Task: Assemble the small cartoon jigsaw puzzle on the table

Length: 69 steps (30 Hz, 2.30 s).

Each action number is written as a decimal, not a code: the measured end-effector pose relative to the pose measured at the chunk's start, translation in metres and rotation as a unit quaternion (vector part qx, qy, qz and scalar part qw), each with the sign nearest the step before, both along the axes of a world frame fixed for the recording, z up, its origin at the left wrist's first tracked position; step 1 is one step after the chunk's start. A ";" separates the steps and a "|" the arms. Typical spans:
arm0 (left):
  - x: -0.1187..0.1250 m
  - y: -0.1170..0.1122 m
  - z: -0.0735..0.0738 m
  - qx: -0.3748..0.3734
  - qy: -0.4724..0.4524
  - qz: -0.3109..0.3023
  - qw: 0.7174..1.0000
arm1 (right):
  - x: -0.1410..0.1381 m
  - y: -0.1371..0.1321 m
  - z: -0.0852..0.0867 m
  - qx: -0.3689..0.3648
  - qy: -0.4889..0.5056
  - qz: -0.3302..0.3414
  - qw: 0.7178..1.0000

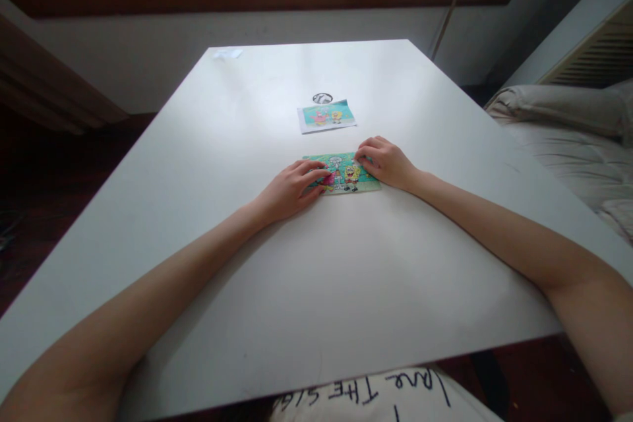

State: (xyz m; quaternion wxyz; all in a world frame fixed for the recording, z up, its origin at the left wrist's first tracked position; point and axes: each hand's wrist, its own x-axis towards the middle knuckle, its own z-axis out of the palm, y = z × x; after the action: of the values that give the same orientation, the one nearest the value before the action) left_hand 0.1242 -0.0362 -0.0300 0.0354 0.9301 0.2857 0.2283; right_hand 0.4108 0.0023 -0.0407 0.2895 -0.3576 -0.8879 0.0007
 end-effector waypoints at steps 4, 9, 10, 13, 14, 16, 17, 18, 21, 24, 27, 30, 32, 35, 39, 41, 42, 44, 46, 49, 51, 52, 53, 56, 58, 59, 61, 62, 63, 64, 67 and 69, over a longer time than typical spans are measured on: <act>0.000 0.000 0.000 -0.009 -0.001 -0.001 1.000 | 0.000 0.000 0.000 -0.009 0.005 -0.001 1.000; 0.000 -0.001 0.001 -0.023 -0.005 0.003 1.000 | -0.001 0.000 0.000 -0.011 0.004 -0.006 1.000; 0.000 -0.002 0.001 -0.025 -0.005 0.003 1.000 | -0.001 -0.001 0.000 -0.010 0.003 -0.006 1.000; 0.001 -0.001 0.001 -0.027 -0.003 0.004 1.000 | -0.001 -0.001 0.001 -0.003 0.000 -0.004 1.000; 0.001 -0.001 0.001 -0.028 -0.003 0.005 1.000 | -0.001 -0.001 0.001 -0.002 -0.002 -0.004 1.000; 0.001 -0.001 0.002 -0.030 -0.002 0.006 1.000 | -0.001 -0.001 0.001 -0.002 -0.004 -0.006 1.000; 0.001 -0.001 0.002 -0.032 -0.001 0.006 0.999 | -0.001 -0.001 0.000 -0.001 -0.004 -0.006 1.000; 0.001 -0.001 0.002 -0.033 0.001 0.005 0.999 | 0.000 -0.001 0.000 0.001 -0.003 -0.006 1.000; 0.001 -0.001 0.002 -0.028 0.003 0.005 1.000 | 0.000 -0.001 0.000 0.008 0.002 -0.002 1.000; 0.000 -0.001 0.001 -0.024 0.002 0.004 1.000 | -0.001 -0.001 0.000 0.002 0.006 -0.003 1.000; 0.000 -0.001 0.000 -0.027 0.001 0.006 1.000 | -0.001 -0.001 0.000 -0.003 0.007 -0.005 1.000; 0.000 -0.001 0.001 -0.024 0.001 0.005 1.000 | 0.000 -0.001 0.000 0.000 0.005 -0.003 1.000; 0.000 -0.001 0.001 -0.021 0.000 0.005 1.000 | 0.000 -0.001 0.000 -0.003 0.003 -0.003 1.000; 0.000 -0.001 0.000 -0.022 -0.004 0.006 1.000 | 0.000 -0.001 0.001 -0.009 0.003 -0.003 1.000; 0.000 -0.001 0.000 -0.023 -0.004 0.003 1.000 | 0.000 -0.002 0.002 -0.004 0.002 -0.003 1.000; 0.000 -0.001 0.000 -0.020 -0.001 0.002 1.000 | 0.000 -0.001 0.002 -0.006 -0.002 -0.004 1.000; 0.000 -0.001 0.000 -0.018 0.000 0.001 1.000 | 0.000 -0.001 0.002 -0.007 -0.003 -0.004 1.000; 0.000 -0.001 0.000 -0.016 0.000 0.001 1.000 | 0.000 0.000 0.001 -0.010 0.000 -0.006 1.000; 0.000 -0.001 0.000 -0.015 0.000 0.002 1.000 | 0.000 0.000 0.001 -0.014 0.003 -0.007 1.000; 0.001 -0.002 0.001 -0.018 -0.001 0.007 1.000 | 0.000 0.000 0.001 -0.016 0.000 -0.008 1.000; 0.001 -0.002 0.001 -0.024 -0.001 0.007 1.000 | 0.000 -0.001 0.002 -0.017 0.002 -0.007 1.000; 0.001 -0.002 0.001 -0.027 -0.002 0.007 1.000 | -0.001 -0.001 0.002 -0.017 0.004 -0.007 1.000; 0.001 -0.002 0.001 -0.030 -0.002 0.006 1.000 | -0.001 -0.001 0.002 -0.017 0.004 -0.007 1.000; 0.001 -0.002 0.001 -0.029 -0.003 0.004 1.000 | -0.001 -0.001 0.002 -0.011 0.000 -0.009 1.000; 0.001 -0.002 0.000 -0.028 -0.001 0.003 1.000 | -0.001 -0.001 0.002 -0.004 -0.001 -0.007 1.000; 0.000 -0.002 0.000 -0.029 -0.001 0.003 1.000 | 0.000 -0.001 0.002 -0.004 -0.001 -0.006 1.000; 0.000 -0.002 0.001 -0.033 0.000 0.005 0.999 | 0.000 -0.001 0.002 -0.010 -0.003 -0.007 1.000; 0.000 -0.002 0.001 -0.034 -0.001 0.006 0.999 | 0.000 -0.001 0.002 -0.015 -0.004 -0.008 1.000; 0.000 -0.002 0.001 -0.034 -0.002 0.006 0.999 | 0.000 -0.001 0.002 -0.017 -0.004 -0.009 1.000; 0.000 -0.002 0.002 -0.034 -0.002 0.005 0.999 | 0.000 -0.001 0.002 -0.016 -0.004 -0.009 1.000; 0.000 -0.002 0.002 -0.031 0.000 0.005 1.000 | 0.000 -0.001 0.002 -0.012 0.000 -0.006 1.000; 0.000 -0.002 0.002 -0.029 0.000 0.004 1.000 | -0.001 -0.001 0.002 -0.016 0.003 -0.006 1.000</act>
State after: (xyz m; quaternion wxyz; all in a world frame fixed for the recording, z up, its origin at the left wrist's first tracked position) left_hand 0.1247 -0.0381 -0.0281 0.0614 0.9275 0.2961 0.2198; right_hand 0.4102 0.0010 -0.0387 0.2861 -0.3671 -0.8850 0.0143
